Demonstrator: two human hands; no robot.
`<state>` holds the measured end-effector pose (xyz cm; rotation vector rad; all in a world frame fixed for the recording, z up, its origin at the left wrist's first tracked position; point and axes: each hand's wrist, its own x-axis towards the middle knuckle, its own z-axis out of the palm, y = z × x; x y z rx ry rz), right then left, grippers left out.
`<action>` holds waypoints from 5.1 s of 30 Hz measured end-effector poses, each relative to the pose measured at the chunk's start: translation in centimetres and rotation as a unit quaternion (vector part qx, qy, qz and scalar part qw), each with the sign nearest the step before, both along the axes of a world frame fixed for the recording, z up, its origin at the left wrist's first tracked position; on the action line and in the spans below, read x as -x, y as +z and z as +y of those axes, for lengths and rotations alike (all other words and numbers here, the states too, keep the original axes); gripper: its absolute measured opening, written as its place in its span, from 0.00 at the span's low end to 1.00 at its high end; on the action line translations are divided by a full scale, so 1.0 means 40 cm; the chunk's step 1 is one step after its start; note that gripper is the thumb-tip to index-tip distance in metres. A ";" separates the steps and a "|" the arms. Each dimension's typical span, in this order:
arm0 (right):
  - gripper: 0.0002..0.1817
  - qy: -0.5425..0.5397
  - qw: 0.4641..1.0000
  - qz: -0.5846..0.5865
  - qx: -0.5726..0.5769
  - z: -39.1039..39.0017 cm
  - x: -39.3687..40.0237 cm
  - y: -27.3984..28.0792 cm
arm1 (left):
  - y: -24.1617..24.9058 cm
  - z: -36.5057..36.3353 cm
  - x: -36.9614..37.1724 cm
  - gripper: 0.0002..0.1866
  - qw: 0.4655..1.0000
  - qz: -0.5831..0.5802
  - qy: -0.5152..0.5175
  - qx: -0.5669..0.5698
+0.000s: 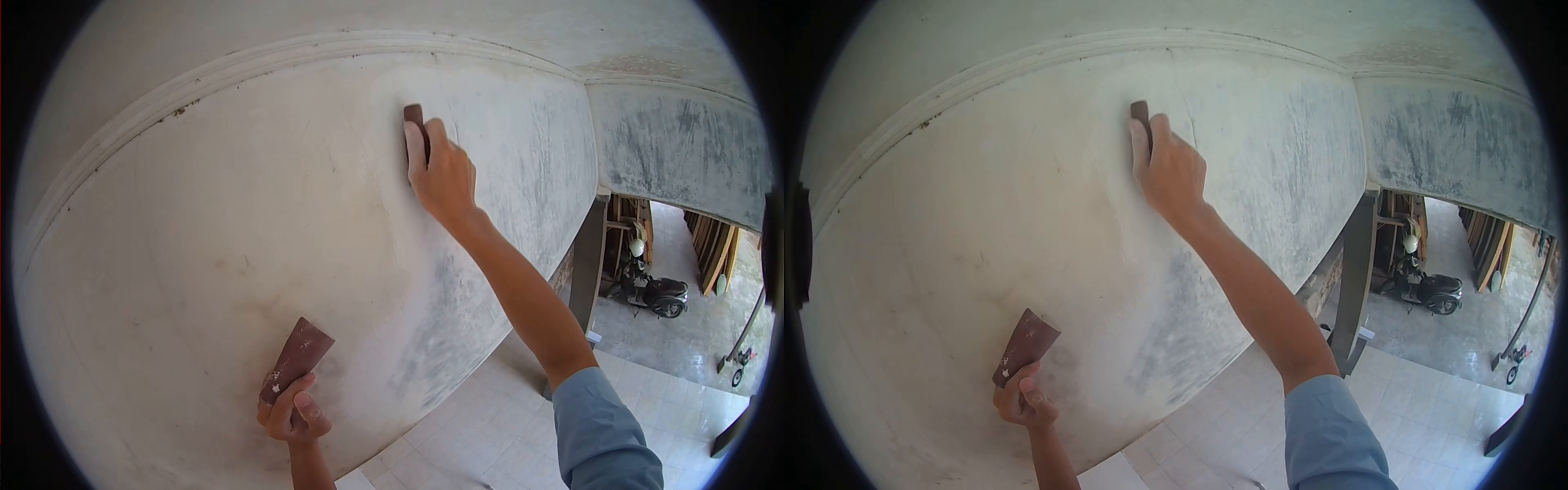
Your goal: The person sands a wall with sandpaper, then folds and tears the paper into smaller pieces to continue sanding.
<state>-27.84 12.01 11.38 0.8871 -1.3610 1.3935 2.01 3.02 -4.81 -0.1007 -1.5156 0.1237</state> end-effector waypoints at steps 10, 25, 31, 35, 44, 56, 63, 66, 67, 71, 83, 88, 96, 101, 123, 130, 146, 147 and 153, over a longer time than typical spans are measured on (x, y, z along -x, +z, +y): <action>0.13 -0.021 0.996 0.050 0.075 -0.023 0.027 0.066 | 0.005 0.004 0.008 0.20 1.000 0.008 -0.004 0.001; 0.13 0.049 0.998 -0.003 0.050 -0.016 0.077 -0.017 | -0.010 -0.002 0.007 0.21 1.000 0.002 -0.004 -0.004; 0.15 0.016 0.999 0.000 0.040 0.010 0.096 -0.004 | 0.003 -0.003 0.000 0.21 1.000 0.001 0.007 0.015; 0.13 0.067 0.996 0.017 0.059 -0.007 0.079 -0.009 | 0.002 -0.002 -0.001 0.20 1.000 0.001 0.015 0.017; 0.17 0.013 0.999 -0.001 0.053 0.007 0.110 0.009 | -0.003 0.001 0.000 0.20 1.000 0.003 0.018 0.005; 0.14 -0.029 0.998 0.058 0.000 0.003 0.108 -0.022 | 0.002 0.000 0.003 0.21 1.000 0.004 0.009 0.011; 0.14 0.004 0.998 -0.029 0.061 -0.006 0.091 0.023 | -0.006 -0.001 -0.003 0.21 1.000 -0.008 0.014 0.009; 0.15 -0.011 0.999 0.032 -0.002 0.001 0.078 -0.054 | 0.002 -0.006 0.003 0.22 1.000 -0.003 0.015 0.021; 0.15 -0.045 0.999 0.011 0.003 -0.003 0.131 -0.030 | 0.004 -0.003 0.001 0.22 1.000 -0.005 0.018 0.021; 0.14 -0.012 0.994 -0.080 0.071 0.014 0.156 0.055 | 0.003 0.005 0.007 0.22 1.000 0.002 0.010 0.010; 0.16 0.022 0.999 0.041 -0.009 0.004 0.059 0.000 | -0.007 -0.006 0.001 0.22 1.000 0.004 0.012 0.005; 0.12 0.011 0.998 -0.054 0.031 0.018 0.139 0.084 | -0.003 -0.004 0.010 0.22 1.000 0.009 0.003 0.007; 0.15 -0.036 0.999 0.023 -0.018 0.013 0.130 0.051 | -0.001 -0.003 0.003 0.22 1.000 -0.003 0.015 0.015; 0.14 0.017 0.999 0.042 -0.002 0.001 0.070 0.026 | -0.007 -0.003 0.006 0.21 1.000 -0.001 0.006 0.003; 0.14 0.023 0.998 -0.063 0.018 0.022 0.135 0.112 | -0.007 0.005 -0.001 0.20 1.000 -0.018 0.012 -0.004; 0.16 -0.009 1.000 -0.006 -0.010 0.014 0.142 0.067 | -0.013 -0.002 0.001 0.22 0.999 -0.005 0.035 0.007; 0.13 -0.059 0.993 0.074 0.073 0.024 0.242 -0.132 | -0.049 -0.030 0.001 0.24 0.996 0.030 0.080 -0.033; 0.13 -0.083 0.968 0.210 0.110 0.029 0.227 -0.144 | -0.049 -0.030 0.007 0.24 0.995 0.032 0.084 -0.040; 0.14 -0.036 0.984 -0.162 0.057 0.053 0.352 -0.115 | -0.071 -0.028 -0.017 0.23 0.988 -0.001 0.117 -0.098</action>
